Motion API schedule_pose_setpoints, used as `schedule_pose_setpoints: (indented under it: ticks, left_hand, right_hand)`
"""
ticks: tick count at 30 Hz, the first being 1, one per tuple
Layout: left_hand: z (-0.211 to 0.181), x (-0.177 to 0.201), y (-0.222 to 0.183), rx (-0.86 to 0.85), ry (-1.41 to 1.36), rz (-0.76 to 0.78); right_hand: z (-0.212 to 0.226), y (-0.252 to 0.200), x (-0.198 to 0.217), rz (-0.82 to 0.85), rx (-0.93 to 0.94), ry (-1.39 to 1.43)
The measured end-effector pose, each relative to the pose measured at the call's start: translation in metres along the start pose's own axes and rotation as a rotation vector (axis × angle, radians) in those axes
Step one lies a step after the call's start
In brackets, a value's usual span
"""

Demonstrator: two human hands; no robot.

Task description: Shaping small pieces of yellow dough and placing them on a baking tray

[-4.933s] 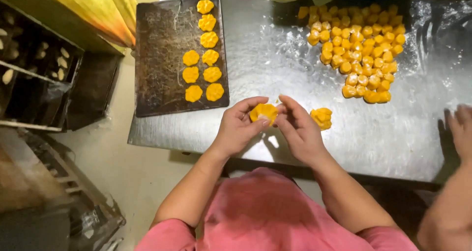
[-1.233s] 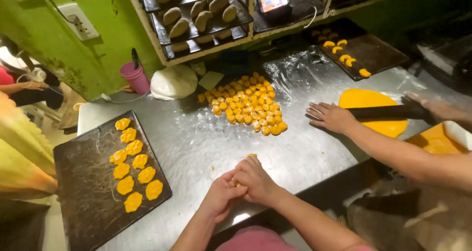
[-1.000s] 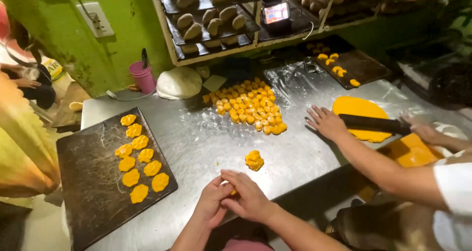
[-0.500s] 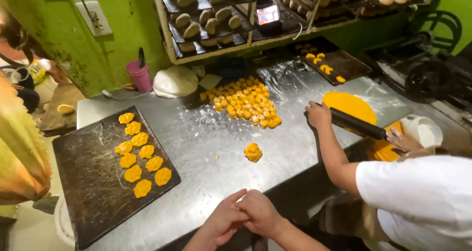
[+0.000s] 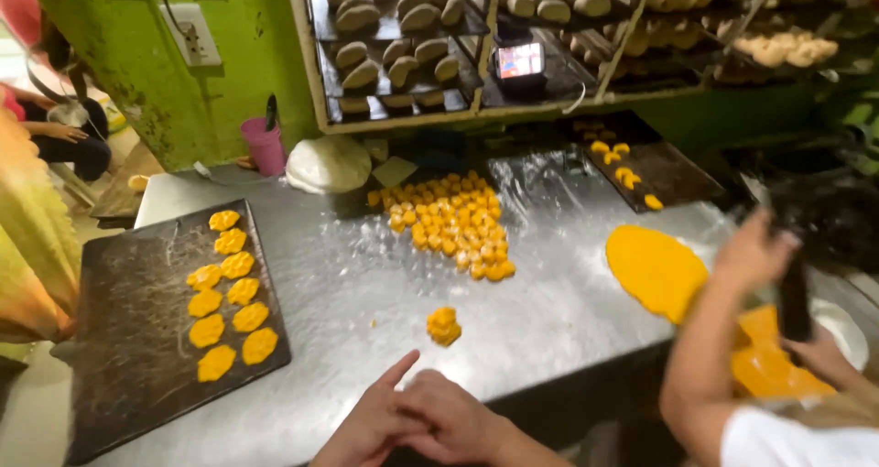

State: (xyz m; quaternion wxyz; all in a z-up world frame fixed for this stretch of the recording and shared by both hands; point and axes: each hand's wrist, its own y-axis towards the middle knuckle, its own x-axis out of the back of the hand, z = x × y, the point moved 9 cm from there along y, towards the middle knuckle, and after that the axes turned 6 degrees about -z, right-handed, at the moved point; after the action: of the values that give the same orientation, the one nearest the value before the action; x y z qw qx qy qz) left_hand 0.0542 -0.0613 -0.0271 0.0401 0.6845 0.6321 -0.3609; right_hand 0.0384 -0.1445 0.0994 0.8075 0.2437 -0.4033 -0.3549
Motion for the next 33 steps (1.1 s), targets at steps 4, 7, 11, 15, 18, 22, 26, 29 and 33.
schedule_pose_setpoints:
  ticks: [4,7,11,15,18,22,26,29,33]
  left_hand:
    - [0.031,0.009,0.047,-0.055,0.116,0.017]
    - [0.055,0.025,0.072,0.052,0.272,-0.159]
    - [0.067,0.042,0.101,-0.024,0.339,-0.336]
    - [0.096,0.060,0.127,-0.076,-0.231,-0.310]
    - [0.083,0.046,0.130,-0.107,-0.395,-0.365]
    - [0.051,0.010,0.114,-0.019,-0.282,-0.283]
    - [0.042,-0.030,0.107,0.083,-0.121,0.114]
    - [0.046,-0.030,0.108,0.126,-0.209,0.083]
    - [0.043,-0.027,0.102,0.184,-0.335,0.131]
  right_hand:
    - [-0.036,-0.008,0.012,0.129,0.019,-0.091]
    - [-0.076,-0.033,0.008,0.108,0.069,-0.096]
    - [-0.080,-0.031,0.029,0.022,0.080,-0.148]
    - [-0.074,-0.038,0.063,-0.292,0.056,-0.089]
    - [-0.120,-0.072,0.045,-0.100,-0.272,0.005]
    - [-0.126,-0.069,0.071,-0.066,-0.447,0.115]
    - [-0.105,-0.054,0.070,0.029,-0.153,-0.041]
    - [-0.097,-0.048,0.067,-0.042,-0.121,-0.253]
    - [-0.092,-0.040,0.061,-0.186,-0.166,-0.415]
